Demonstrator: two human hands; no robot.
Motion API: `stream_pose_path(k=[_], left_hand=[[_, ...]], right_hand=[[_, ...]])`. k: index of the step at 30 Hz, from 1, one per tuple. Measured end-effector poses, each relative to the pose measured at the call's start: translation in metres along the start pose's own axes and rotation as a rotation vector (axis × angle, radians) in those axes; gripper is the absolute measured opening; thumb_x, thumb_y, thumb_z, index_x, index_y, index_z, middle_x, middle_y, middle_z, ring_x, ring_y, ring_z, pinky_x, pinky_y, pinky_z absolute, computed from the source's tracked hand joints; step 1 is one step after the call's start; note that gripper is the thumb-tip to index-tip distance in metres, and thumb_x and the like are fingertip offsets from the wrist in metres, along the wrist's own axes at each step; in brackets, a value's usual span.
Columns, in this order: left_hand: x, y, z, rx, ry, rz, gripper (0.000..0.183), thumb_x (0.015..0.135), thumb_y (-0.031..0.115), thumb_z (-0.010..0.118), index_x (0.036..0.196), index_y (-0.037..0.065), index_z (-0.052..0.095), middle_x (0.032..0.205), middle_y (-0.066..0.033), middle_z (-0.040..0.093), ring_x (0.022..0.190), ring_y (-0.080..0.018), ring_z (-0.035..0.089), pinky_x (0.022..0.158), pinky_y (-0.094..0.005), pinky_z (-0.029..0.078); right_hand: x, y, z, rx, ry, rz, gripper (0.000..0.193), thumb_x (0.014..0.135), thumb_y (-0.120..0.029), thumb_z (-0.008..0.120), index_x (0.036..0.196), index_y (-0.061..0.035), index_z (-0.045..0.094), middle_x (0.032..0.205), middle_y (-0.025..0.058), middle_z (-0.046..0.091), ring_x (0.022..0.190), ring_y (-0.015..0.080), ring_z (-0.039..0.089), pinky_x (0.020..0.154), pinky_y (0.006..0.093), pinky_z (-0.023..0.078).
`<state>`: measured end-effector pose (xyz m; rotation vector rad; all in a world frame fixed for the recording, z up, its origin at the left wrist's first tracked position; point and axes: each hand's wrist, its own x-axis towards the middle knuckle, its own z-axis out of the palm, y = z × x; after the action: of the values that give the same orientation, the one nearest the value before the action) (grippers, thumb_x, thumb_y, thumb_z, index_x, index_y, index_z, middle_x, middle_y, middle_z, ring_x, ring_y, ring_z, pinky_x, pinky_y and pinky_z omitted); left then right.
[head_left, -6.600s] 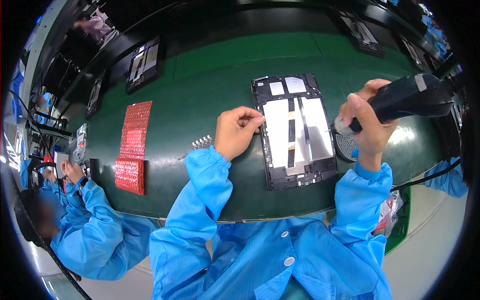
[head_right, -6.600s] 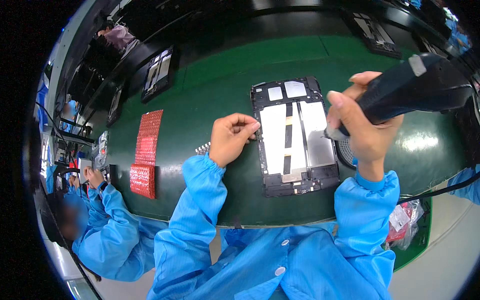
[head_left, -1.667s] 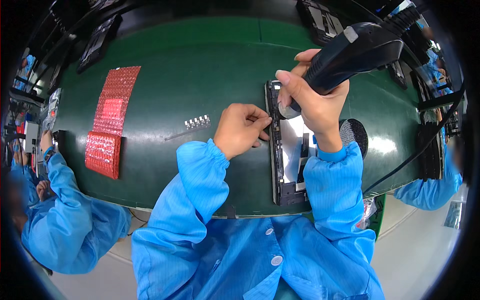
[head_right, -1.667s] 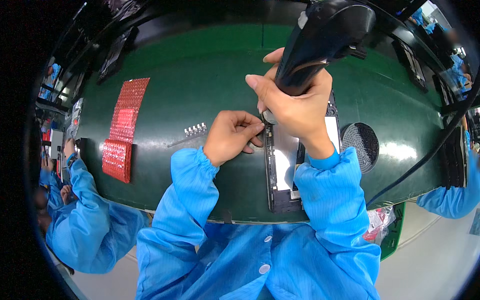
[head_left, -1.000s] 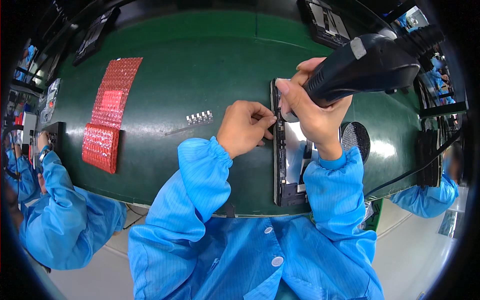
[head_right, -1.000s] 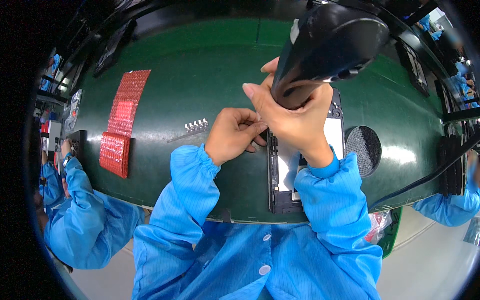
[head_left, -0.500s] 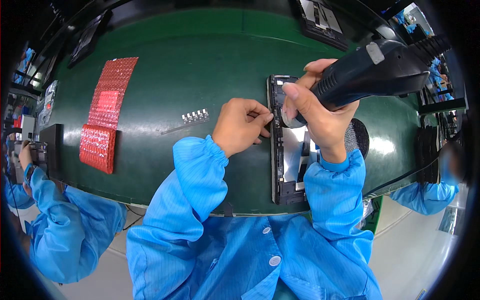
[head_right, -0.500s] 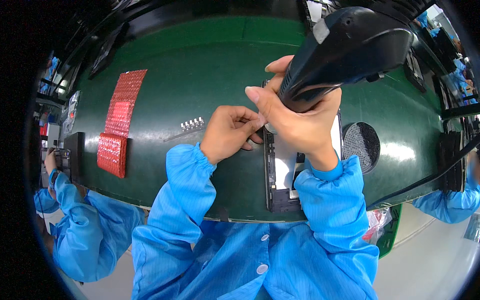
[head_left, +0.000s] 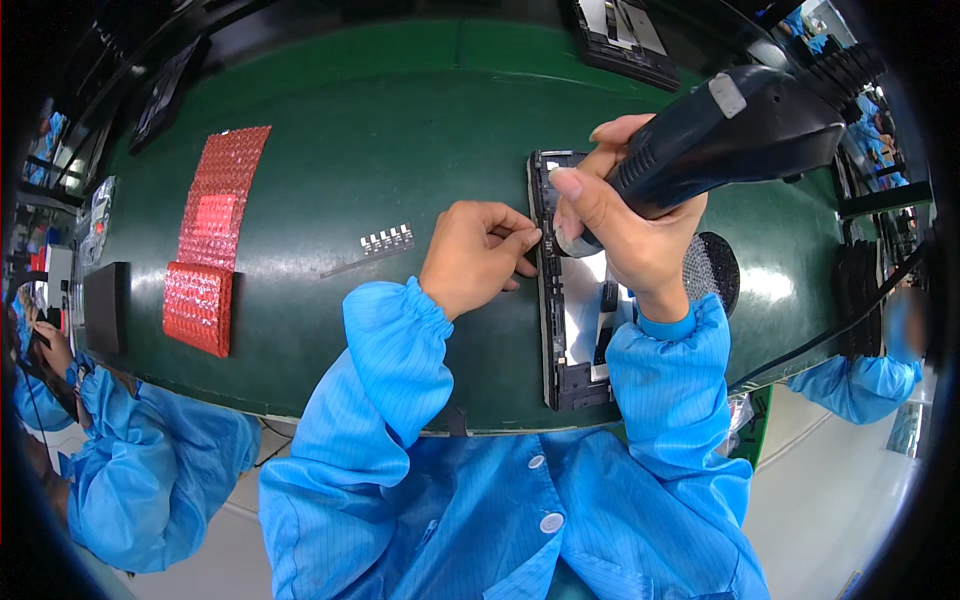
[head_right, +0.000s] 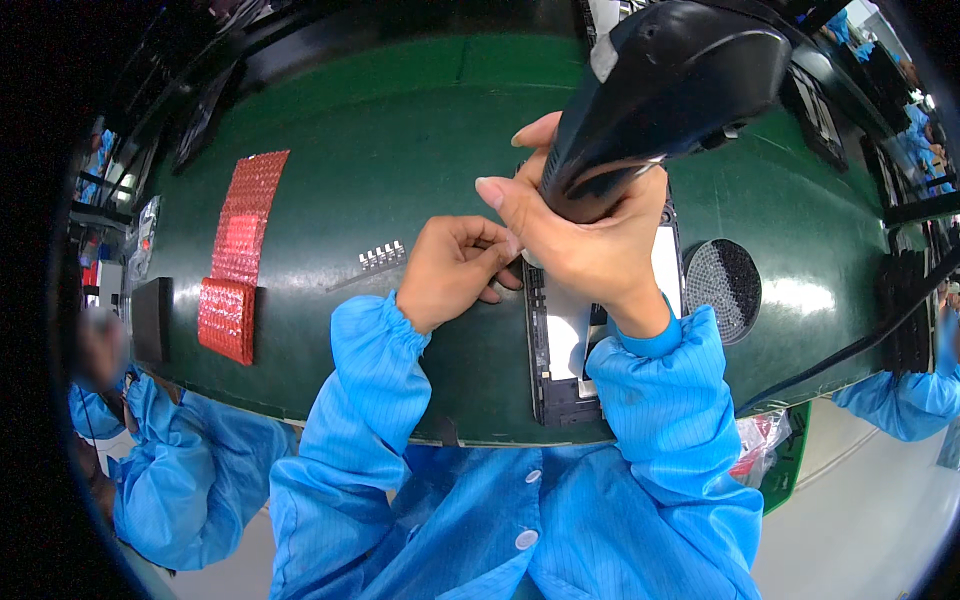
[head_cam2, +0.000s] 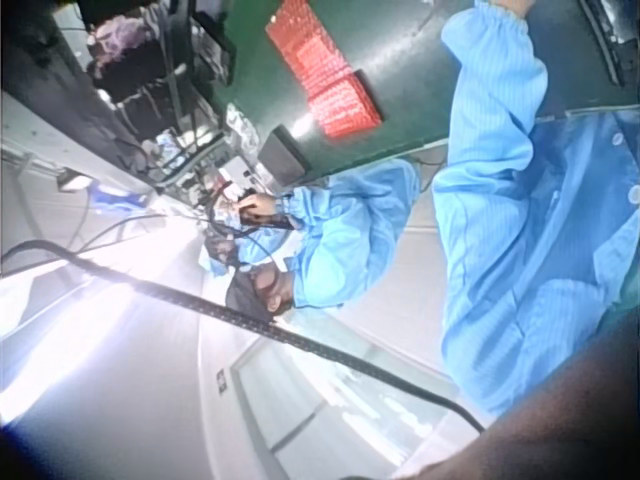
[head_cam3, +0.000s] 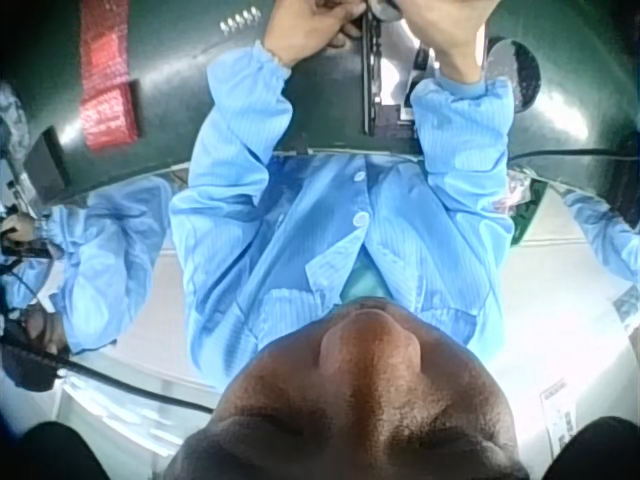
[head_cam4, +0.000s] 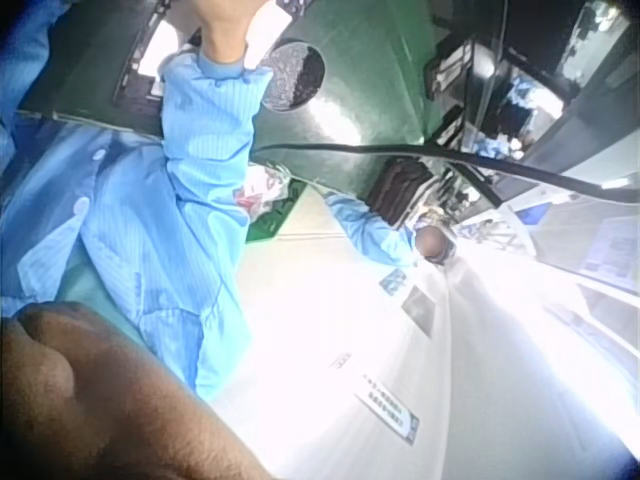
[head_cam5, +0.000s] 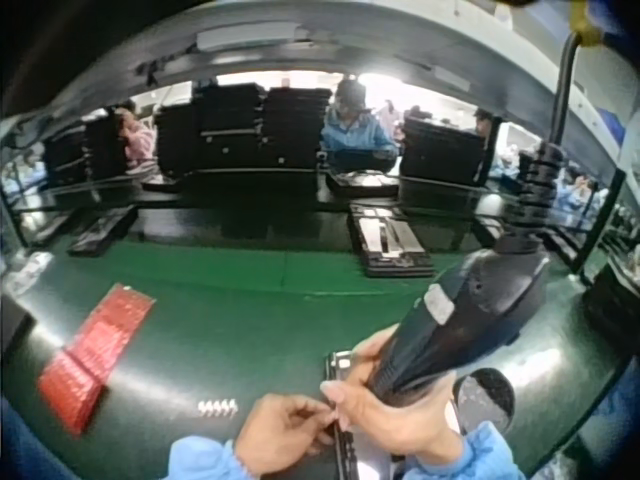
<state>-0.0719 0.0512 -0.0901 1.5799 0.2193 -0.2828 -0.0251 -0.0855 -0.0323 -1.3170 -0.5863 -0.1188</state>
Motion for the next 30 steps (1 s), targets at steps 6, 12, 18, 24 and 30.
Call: stream_pose_path(k=[6,12,18,24,30], left_hand=[[0.0,0.0,0.001,-0.016,0.003,-0.022,0.013,0.087,0.006,0.06,0.092,-0.005,0.064,0.081,-0.0099,0.066,0.068,-0.0157,0.067,0.049,-0.0262,0.053],[-0.002,-0.002,-0.001,-0.013,0.01,0.002,0.012,0.087,0.006,0.06,0.091,-0.005,0.065,0.082,-0.0093,0.067,0.067,-0.0153,0.067,0.051,-0.0256,0.053],[-0.036,-0.005,0.019,0.255,0.138,0.265,0.01,0.081,0.002,0.063,0.088,-0.003,0.066,0.078,-0.0113,0.065,0.065,-0.02,0.067,0.053,-0.0291,0.052],[-0.075,-0.025,0.048,0.67,0.069,1.09,0.018,0.068,0.004,0.072,0.086,0.001,0.066,0.083,-0.0077,0.066,0.078,-0.0257,0.066,0.068,-0.0357,0.054],[-0.084,-0.028,0.07,0.738,-0.157,1.079,0.036,0.067,0.022,0.077,0.094,0.002,0.065,0.102,-0.0111,0.064,0.105,-0.0292,0.059,0.101,-0.0487,0.037]], right_hand=[[0.0,0.002,-0.002,0.007,-0.013,-0.013,0.027,0.07,0.003,0.075,0.092,0.0044,0.059,0.063,0.0032,0.062,0.054,0.0064,0.057,0.05,0.0197,0.044],[-0.002,-0.001,0.001,-0.13,-0.168,-0.086,0.034,0.075,0.009,0.069,0.102,0.0033,0.05,0.062,0.007,0.059,0.05,0.0102,0.056,0.046,0.0222,0.044],[-0.003,-0.002,-0.003,-0.063,-0.11,-0.039,0.034,0.074,0.01,0.069,0.102,0.0034,0.05,0.061,0.0062,0.059,0.049,0.0098,0.056,0.046,0.0221,0.044],[-0.001,-0.001,-0.004,-0.003,-0.055,-0.034,0.032,0.076,0.007,0.068,0.102,0.0043,0.051,0.058,0.0059,0.058,0.047,0.0105,0.055,0.046,0.0224,0.044],[-0.001,0.0,-0.006,-0.02,-0.049,-0.063,0.032,0.075,0.007,0.069,0.102,0.004,0.051,0.059,0.0058,0.059,0.047,0.0101,0.055,0.046,0.0222,0.044]])
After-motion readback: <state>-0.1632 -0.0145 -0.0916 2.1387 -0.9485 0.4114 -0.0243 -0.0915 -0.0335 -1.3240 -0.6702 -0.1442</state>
